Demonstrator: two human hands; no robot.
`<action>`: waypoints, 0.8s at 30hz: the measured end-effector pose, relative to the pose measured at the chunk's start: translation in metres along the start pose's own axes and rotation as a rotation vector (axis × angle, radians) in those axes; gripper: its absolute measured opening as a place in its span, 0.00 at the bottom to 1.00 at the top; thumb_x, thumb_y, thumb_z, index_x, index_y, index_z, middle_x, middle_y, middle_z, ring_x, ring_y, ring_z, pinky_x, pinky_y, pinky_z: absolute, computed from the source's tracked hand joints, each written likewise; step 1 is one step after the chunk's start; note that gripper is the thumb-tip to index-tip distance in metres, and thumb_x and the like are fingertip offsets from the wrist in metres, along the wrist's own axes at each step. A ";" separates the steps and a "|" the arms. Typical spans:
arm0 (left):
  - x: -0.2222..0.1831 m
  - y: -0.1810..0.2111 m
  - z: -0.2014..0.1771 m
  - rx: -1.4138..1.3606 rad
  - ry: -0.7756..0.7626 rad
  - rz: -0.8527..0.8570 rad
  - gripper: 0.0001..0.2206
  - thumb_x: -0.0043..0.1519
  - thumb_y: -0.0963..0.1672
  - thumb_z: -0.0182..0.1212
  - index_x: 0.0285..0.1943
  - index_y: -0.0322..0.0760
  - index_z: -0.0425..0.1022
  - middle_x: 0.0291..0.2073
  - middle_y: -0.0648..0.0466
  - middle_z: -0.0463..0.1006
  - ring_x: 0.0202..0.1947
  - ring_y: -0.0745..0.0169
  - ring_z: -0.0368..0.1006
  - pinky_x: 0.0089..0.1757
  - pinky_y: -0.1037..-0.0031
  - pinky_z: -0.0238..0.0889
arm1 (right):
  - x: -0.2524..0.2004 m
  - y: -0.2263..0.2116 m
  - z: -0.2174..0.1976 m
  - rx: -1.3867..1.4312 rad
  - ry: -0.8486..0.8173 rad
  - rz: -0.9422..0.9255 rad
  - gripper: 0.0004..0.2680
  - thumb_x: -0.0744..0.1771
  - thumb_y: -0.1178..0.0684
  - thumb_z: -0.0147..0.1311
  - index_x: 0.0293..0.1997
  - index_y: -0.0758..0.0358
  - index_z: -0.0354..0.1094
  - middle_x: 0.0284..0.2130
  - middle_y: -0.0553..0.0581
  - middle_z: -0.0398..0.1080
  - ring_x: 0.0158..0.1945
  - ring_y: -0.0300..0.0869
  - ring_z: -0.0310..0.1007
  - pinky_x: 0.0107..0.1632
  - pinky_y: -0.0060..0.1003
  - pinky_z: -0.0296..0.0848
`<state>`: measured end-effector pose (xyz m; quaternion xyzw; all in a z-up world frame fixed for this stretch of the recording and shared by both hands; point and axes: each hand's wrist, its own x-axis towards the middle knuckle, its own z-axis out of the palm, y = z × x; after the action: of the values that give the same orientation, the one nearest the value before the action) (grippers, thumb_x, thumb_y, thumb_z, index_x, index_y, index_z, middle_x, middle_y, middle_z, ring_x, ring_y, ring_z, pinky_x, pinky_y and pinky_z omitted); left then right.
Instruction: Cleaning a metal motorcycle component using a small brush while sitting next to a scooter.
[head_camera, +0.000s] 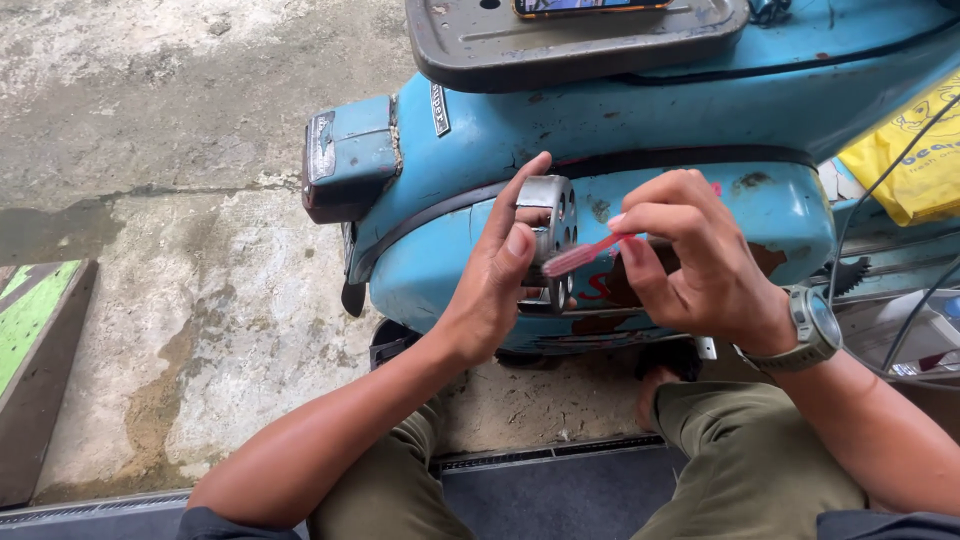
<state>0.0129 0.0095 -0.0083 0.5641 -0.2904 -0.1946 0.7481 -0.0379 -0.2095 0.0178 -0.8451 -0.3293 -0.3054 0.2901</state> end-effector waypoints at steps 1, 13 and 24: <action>0.000 0.000 0.001 -0.001 -0.003 -0.001 0.46 0.59 0.66 0.45 0.82 0.47 0.41 0.57 0.39 0.64 0.52 0.46 0.71 0.48 0.60 0.66 | 0.003 0.001 0.000 -0.002 0.001 0.002 0.10 0.67 0.65 0.53 0.52 0.64 0.61 0.44 0.61 0.68 0.42 0.48 0.65 0.49 0.43 0.67; 0.004 0.025 0.016 0.031 -0.071 0.001 0.45 0.56 0.58 0.59 0.83 0.49 0.43 0.61 0.38 0.61 0.55 0.46 0.72 0.51 0.56 0.67 | 0.008 -0.008 -0.023 -0.009 0.109 0.092 0.10 0.68 0.70 0.51 0.54 0.70 0.60 0.45 0.67 0.66 0.42 0.51 0.66 0.46 0.42 0.69; 0.020 0.042 0.038 0.231 -0.156 0.081 0.44 0.56 0.54 0.62 0.82 0.53 0.43 0.72 0.38 0.55 0.66 0.31 0.65 0.53 0.45 0.68 | 0.003 -0.002 -0.040 0.067 0.202 0.118 0.10 0.67 0.68 0.49 0.52 0.69 0.58 0.43 0.66 0.66 0.42 0.50 0.66 0.47 0.42 0.69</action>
<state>0.0012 -0.0184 0.0433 0.6173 -0.3907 -0.1728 0.6606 -0.0513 -0.2349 0.0465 -0.8178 -0.2580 -0.3604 0.3671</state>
